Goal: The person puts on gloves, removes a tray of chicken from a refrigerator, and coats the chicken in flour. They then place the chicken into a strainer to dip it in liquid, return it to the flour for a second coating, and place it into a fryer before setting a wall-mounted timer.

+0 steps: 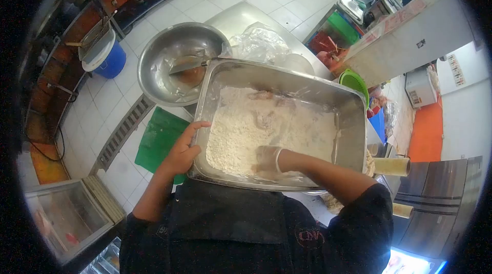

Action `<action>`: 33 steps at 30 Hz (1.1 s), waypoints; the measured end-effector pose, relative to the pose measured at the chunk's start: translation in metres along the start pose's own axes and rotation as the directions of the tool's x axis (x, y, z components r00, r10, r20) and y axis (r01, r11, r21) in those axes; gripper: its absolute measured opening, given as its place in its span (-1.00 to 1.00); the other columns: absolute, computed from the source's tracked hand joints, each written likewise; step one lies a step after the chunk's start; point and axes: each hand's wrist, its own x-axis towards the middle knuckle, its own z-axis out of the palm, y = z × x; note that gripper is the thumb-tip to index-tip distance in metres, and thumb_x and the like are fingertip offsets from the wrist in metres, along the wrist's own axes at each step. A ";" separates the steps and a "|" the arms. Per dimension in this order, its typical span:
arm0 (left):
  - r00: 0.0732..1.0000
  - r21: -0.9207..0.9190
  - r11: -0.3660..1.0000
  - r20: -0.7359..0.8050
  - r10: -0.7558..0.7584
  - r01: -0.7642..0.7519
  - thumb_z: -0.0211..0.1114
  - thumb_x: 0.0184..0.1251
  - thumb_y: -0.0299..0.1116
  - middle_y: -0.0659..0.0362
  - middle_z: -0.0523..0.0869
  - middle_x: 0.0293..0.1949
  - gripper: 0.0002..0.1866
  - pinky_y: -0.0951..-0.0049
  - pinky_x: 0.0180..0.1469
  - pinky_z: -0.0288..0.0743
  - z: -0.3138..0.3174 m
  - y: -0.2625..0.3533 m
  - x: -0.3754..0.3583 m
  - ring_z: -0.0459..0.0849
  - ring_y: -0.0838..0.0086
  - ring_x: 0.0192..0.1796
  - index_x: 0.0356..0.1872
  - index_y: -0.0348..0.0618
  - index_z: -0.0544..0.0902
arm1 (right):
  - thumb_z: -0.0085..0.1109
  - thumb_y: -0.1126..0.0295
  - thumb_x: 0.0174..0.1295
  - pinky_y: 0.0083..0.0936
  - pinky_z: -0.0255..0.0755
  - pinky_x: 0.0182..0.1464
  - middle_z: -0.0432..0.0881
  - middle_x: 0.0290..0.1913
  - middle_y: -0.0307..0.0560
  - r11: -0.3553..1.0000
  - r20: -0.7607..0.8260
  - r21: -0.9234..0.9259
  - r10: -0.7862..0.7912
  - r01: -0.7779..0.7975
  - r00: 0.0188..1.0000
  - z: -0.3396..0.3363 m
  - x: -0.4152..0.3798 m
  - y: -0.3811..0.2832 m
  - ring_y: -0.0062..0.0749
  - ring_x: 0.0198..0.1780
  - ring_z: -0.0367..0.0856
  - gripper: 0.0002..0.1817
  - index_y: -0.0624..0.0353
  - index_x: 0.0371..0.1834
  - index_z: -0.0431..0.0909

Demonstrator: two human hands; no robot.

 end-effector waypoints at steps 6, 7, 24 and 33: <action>1.000 -0.006 1.000 -0.019 0.001 -0.002 -0.01 0.04 -0.60 -0.02 0.48 0.22 -0.35 0.30 0.48 0.09 0.004 0.006 0.000 0.38 0.22 0.38 0.30 -0.18 0.43 | 0.17 0.08 0.27 -0.10 0.24 0.39 0.51 0.26 0.16 0.893 -0.374 -0.450 -0.195 0.006 0.907 -0.077 -0.010 0.015 0.07 0.36 0.36 -0.52 0.01 0.22 0.53; 1.000 -0.008 1.000 -0.020 0.013 -0.013 -0.01 0.04 -0.60 -0.01 0.48 0.21 -0.36 0.31 0.47 0.11 0.004 0.006 0.001 0.39 0.24 0.37 0.29 -0.17 0.44 | 0.11 0.09 0.31 -0.05 0.18 0.42 0.47 0.31 0.13 0.802 -0.547 -0.583 -0.268 -0.131 0.793 -0.084 0.002 0.038 0.06 0.39 0.34 -0.53 -0.06 0.26 0.51; 0.999 -0.003 1.000 -0.048 0.012 -0.013 0.01 0.08 -0.60 0.11 0.49 -0.01 -0.51 0.43 0.29 0.25 0.006 -0.002 -0.003 0.43 0.40 0.12 0.13 -0.16 0.44 | -0.08 0.12 0.42 -0.12 0.47 0.18 0.54 0.22 0.24 0.667 -0.289 -0.737 -0.460 0.112 0.839 -0.075 0.121 0.031 0.17 0.17 0.57 -0.54 -0.16 0.35 0.45; 0.999 -0.012 1.000 -0.034 0.016 -0.017 0.03 0.06 -0.61 0.11 0.47 -0.03 -0.53 0.46 0.25 0.27 0.003 0.004 -0.002 0.42 0.42 0.10 0.09 -0.14 0.44 | -0.02 0.10 0.40 -0.16 0.50 0.06 0.63 0.02 0.20 0.911 -0.073 -0.223 -0.369 0.346 0.926 -0.049 0.102 -0.038 0.05 0.02 0.64 -0.64 -0.02 0.10 0.61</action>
